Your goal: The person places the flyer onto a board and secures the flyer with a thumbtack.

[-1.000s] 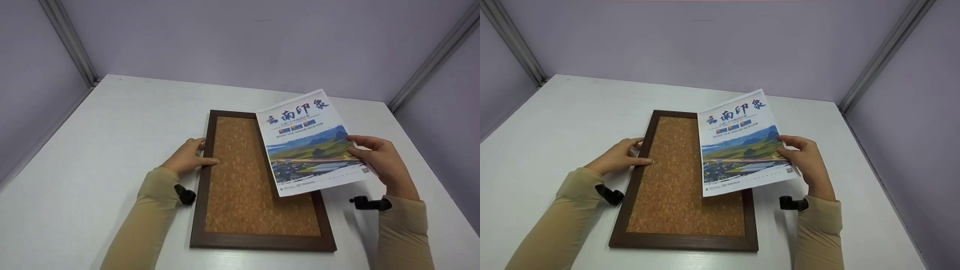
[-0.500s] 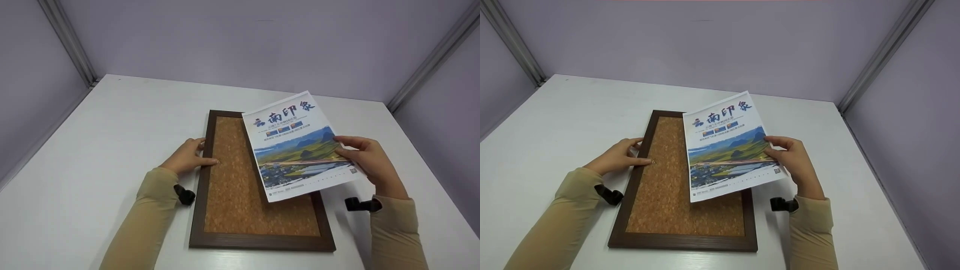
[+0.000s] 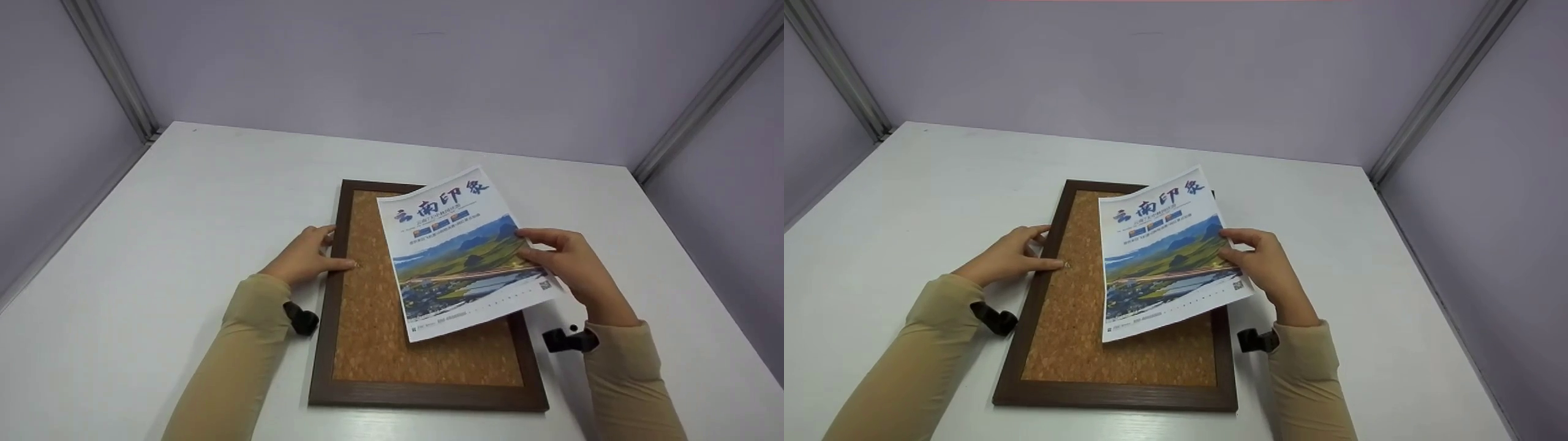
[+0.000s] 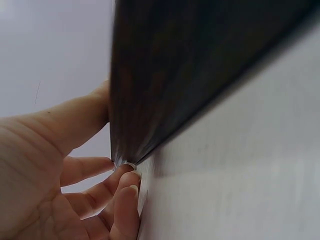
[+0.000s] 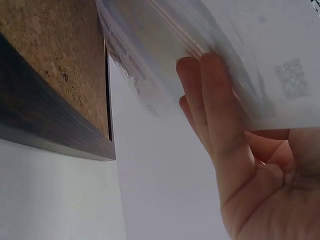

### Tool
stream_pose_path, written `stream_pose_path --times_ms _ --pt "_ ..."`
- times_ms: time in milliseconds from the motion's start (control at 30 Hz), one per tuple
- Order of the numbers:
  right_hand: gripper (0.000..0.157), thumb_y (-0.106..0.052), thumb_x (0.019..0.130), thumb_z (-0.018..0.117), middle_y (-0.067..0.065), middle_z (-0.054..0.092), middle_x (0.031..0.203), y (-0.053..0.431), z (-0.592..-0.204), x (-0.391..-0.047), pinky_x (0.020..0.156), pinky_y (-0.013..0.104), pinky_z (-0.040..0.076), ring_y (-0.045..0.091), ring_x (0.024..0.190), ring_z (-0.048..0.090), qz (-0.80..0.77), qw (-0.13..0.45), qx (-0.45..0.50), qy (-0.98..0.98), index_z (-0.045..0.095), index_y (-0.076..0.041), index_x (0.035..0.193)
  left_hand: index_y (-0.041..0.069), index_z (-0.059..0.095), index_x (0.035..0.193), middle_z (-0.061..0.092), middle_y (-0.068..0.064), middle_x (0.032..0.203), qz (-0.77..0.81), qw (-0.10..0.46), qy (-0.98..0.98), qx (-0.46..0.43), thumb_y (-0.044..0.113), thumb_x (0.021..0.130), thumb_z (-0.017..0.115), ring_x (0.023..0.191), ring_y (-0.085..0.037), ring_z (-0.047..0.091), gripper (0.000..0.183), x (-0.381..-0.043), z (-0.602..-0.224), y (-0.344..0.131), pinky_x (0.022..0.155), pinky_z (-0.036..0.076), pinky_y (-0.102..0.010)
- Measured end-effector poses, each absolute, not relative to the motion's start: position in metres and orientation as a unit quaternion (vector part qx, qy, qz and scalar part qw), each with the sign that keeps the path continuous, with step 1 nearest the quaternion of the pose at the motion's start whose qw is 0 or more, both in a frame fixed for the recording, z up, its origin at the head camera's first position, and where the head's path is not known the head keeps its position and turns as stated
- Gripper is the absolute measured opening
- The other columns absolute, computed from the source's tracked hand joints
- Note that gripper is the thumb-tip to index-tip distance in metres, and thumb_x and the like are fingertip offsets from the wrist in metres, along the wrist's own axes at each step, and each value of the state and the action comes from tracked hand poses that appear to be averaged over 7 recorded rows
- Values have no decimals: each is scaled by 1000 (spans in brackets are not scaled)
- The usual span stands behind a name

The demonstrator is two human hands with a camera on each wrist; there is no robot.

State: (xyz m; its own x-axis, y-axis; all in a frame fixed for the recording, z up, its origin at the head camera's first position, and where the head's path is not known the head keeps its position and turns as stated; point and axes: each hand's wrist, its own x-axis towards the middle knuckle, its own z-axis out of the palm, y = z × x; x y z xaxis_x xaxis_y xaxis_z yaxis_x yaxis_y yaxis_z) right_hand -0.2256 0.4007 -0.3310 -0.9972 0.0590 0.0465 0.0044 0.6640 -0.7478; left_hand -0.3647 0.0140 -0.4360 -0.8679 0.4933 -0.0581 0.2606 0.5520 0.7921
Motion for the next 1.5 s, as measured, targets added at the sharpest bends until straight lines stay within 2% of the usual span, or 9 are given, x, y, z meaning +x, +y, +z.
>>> stream_pose_path --times_ms 133,267,367,533,667,833,1033,1300,1500 --pt "48 -23 99 62 24 48 146 400 -332 -227 78 18 53 -1 90 64 397 18 -15 -918 54 -1 141 5 24 157 37 -23 151 421 137 871 214 44 88 74 142 -39 35 94 -365 -436 14 118 29 -51" --pt "47 -26 100 60 21 62 129 401 -334 -228 73 24 51 3 86 64 380 -9 -6 -925 55 -2 140 4 24 157 38 -24 149 421 134 871 215 44 88 74 140 -39 38 95 -365 -437 14 117 31 -51" --pt "47 -30 101 59 16 68 118 401 -336 -228 71 29 50 7 88 62 364 -28 3 -931 57 -2 138 3 23 157 40 -24 147 421 132 871 217 44 88 74 138 -39 40 95 -365 -437 14 116 33 -52" --pt "49 -31 101 58 23 62 128 401 -340 -232 75 29 56 15 99 64 353 -64 24 -933 57 3 137 3 23 157 39 -24 148 423 130 871 214 44 88 73 138 -40 40 94 -363 -438 16 116 32 -53" --pt "47 -27 100 60 27 57 135 407 -341 -238 73 31 59 22 102 66 346 -94 44 -933 58 5 134 4 23 157 38 -24 149 427 125 872 202 45 88 73 140 -39 38 95 -359 -439 22 117 32 -53" --pt "43 -23 98 62 27 59 132 415 -341 -243 68 31 59 18 92 66 335 -116 69 -933 60 5 132 4 23 157 38 -24 149 435 120 872 189 44 88 73 140 -39 38 94 -352 -441 29 117 32 -53" --pt "40 -18 97 64 21 66 112 419 -341 -249 61 29 56 14 75 62 315 -133 102 -934 62 6 129 5 23 157 39 -23 149 442 113 873 172 43 88 74 140 -39 38 94 -343 -442 37 117 32 -53" --pt "34 -8 96 62 15 68 90 424 -345 -258 56 32 53 15 63 60 306 -150 140 -930 64 6 127 4 22 158 38 -25 150 438 115 876 164 43 89 73 140 -40 38 94 -340 -436 42 116 32 -53" --pt "33 -6 95 62 17 70 93 432 -345 -264 57 32 55 12 59 59 308 -173 163 -921 64 7 126 4 22 158 39 -24 149 440 114 877 158 42 89 73 140 -40 38 93 -338 -432 45 116 32 -53"
